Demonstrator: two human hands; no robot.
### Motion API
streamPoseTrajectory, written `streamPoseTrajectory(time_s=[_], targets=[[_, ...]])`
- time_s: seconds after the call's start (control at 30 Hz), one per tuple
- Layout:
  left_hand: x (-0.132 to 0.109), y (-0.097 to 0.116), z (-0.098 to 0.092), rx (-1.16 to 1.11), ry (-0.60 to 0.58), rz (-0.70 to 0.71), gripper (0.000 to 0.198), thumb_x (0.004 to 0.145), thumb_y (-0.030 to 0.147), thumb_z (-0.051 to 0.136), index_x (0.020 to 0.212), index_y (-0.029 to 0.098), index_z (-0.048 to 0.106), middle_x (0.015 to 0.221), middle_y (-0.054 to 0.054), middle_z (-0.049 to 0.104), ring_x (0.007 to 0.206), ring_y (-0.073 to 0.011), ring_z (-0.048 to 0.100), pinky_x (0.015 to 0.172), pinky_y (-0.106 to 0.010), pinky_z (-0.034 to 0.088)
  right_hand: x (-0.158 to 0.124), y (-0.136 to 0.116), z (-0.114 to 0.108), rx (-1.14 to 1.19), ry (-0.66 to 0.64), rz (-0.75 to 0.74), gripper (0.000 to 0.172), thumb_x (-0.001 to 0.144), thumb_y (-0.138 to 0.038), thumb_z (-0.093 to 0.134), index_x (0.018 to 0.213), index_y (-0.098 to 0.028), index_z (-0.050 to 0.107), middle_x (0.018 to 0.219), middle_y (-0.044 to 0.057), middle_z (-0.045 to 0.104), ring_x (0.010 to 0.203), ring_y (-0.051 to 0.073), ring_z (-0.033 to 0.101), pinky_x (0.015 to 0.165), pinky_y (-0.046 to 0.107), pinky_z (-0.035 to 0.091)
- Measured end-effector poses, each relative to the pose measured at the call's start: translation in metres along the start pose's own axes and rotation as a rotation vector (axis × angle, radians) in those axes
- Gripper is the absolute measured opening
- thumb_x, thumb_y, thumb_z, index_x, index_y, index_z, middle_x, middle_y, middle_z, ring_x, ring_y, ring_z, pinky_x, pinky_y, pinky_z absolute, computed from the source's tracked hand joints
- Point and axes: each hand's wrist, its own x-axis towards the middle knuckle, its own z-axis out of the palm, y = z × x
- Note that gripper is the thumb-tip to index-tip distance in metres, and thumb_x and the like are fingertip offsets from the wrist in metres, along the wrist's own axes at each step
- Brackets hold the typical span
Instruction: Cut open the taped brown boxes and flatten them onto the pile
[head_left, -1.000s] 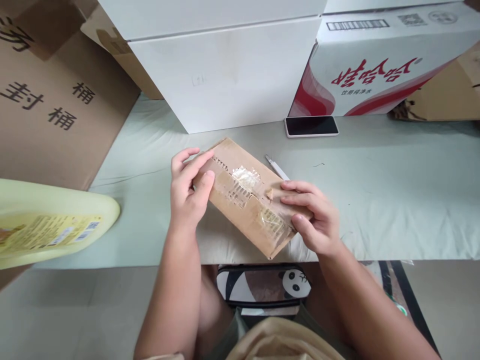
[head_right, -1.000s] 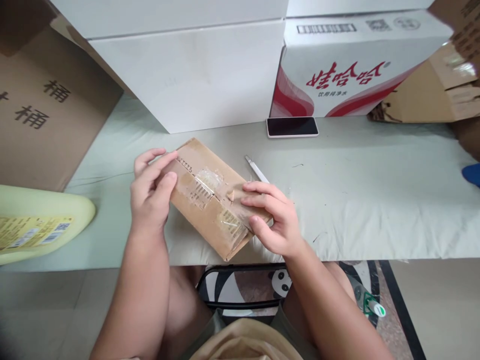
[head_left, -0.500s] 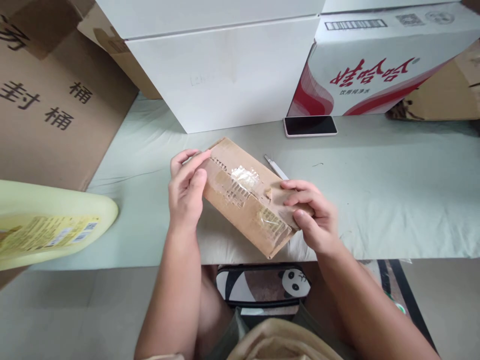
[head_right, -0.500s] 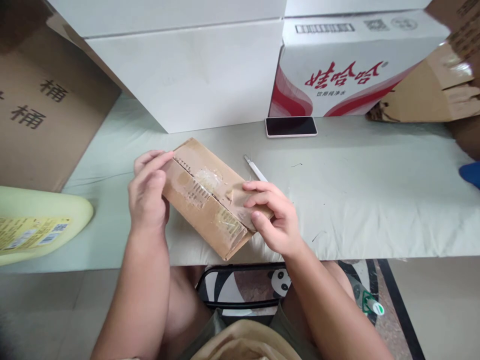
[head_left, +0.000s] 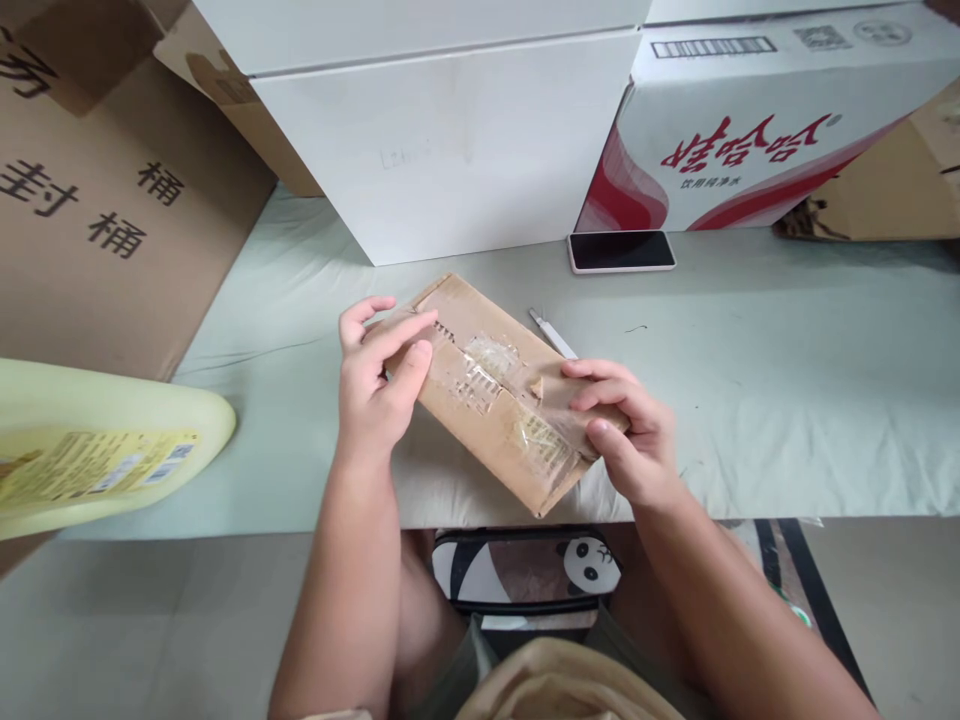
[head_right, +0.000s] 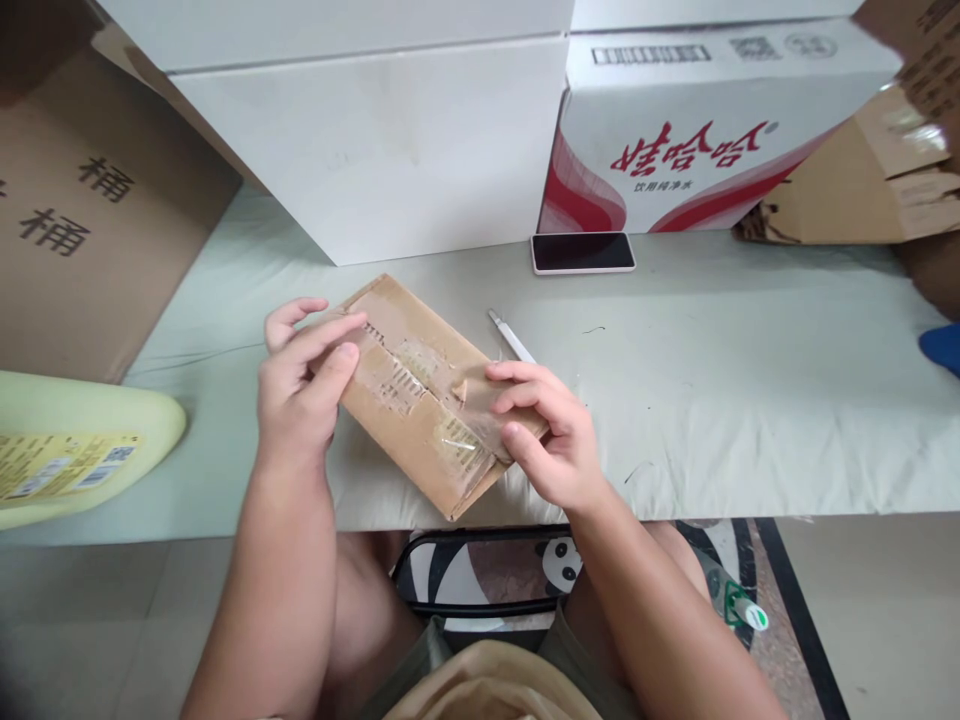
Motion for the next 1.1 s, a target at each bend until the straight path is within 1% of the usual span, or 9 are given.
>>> streamPoseTrajectory(time_s=[0.1,0.3,0.37,0.5,0.67,0.83,0.93,1.0,1.1], targets=[[0.001,0.002,-0.001,-0.036,-0.024,0.031,0.023,0.092,0.032,0.064,0.103,0.031,0.084,0.108,-0.008,0.067,0.140,-0.0303,0.051,0.116,-0.049,0.053,0.000,0.001,0.000,0.002,0.010,0.016,0.011,0.100,-0.035,0.064,0.099,-0.027,0.071,0.124,0.007,0.076,0.115,0.026,0.074,0.097,0.045,0.059],[0.001,0.001,-0.001,-0.042,-0.025,0.051,0.023,0.093,0.033,0.064,0.105,0.033,0.084,0.106,-0.008,0.070,0.139,-0.0300,0.052,0.118,-0.051,0.051,-0.003,0.006,0.002,0.041,0.027,0.064,0.019,0.101,-0.044,0.062,0.100,-0.027,0.072,0.124,0.009,0.076,0.117,0.029,0.073,0.098,0.051,0.060],[0.001,0.000,-0.001,-0.045,-0.024,0.052,0.023,0.093,0.032,0.064,0.105,0.033,0.084,0.108,-0.008,0.069,0.139,-0.0303,0.052,0.118,-0.051,0.051,-0.005,0.007,0.002,0.073,0.028,0.078,0.024,0.102,-0.048,0.060,0.101,-0.027,0.072,0.124,0.009,0.076,0.118,0.030,0.072,0.099,0.051,0.060],[0.000,-0.002,-0.001,-0.058,-0.003,0.050,0.023,0.093,0.033,0.066,0.106,0.032,0.084,0.121,-0.009,0.064,0.137,-0.0314,0.053,0.119,-0.052,0.051,-0.005,0.008,0.001,0.102,0.036,0.101,0.030,0.101,-0.053,0.059,0.100,-0.027,0.073,0.125,0.009,0.076,0.117,0.031,0.071,0.098,0.052,0.059],[-0.001,-0.003,-0.002,-0.034,-0.027,0.059,0.026,0.095,0.033,0.064,0.109,0.031,0.085,0.125,-0.010,0.061,0.139,-0.0314,0.053,0.121,-0.052,0.050,-0.005,0.007,0.002,0.148,0.040,0.091,0.026,0.102,-0.049,0.059,0.102,-0.028,0.074,0.126,0.007,0.075,0.117,0.030,0.071,0.099,0.050,0.057],[-0.003,0.000,-0.003,0.004,-0.050,0.021,0.028,0.097,0.035,0.061,0.115,0.033,0.083,0.136,-0.009,0.055,0.145,-0.0312,0.047,0.125,-0.052,0.047,-0.007,0.009,0.003,0.118,0.046,0.118,0.027,0.102,-0.048,0.056,0.099,-0.028,0.074,0.125,0.007,0.075,0.117,0.031,0.071,0.100,0.053,0.058],[-0.003,0.001,-0.003,0.002,-0.060,0.020,0.030,0.097,0.035,0.060,0.115,0.032,0.083,0.134,-0.009,0.055,0.145,-0.0312,0.047,0.127,-0.053,0.044,-0.007,0.010,0.003,0.128,0.044,0.117,0.024,0.102,-0.046,0.057,0.100,-0.029,0.074,0.126,0.006,0.075,0.118,0.030,0.071,0.101,0.053,0.057],[-0.003,0.002,-0.002,0.001,-0.060,0.022,0.030,0.097,0.034,0.059,0.114,0.032,0.084,0.130,-0.010,0.057,0.144,-0.0312,0.048,0.126,-0.053,0.045,-0.007,0.010,0.002,0.146,0.035,0.110,0.023,0.102,-0.045,0.057,0.102,-0.030,0.074,0.127,0.005,0.075,0.119,0.030,0.070,0.102,0.052,0.057],[-0.002,0.002,-0.001,0.006,-0.033,0.014,0.030,0.096,0.031,0.059,0.111,0.031,0.084,0.129,-0.010,0.058,0.142,-0.0312,0.050,0.123,-0.052,0.048,-0.007,0.010,0.003,0.147,0.043,0.131,0.030,0.101,-0.053,0.057,0.107,-0.030,0.073,0.130,0.007,0.074,0.124,0.031,0.069,0.106,0.053,0.057]])
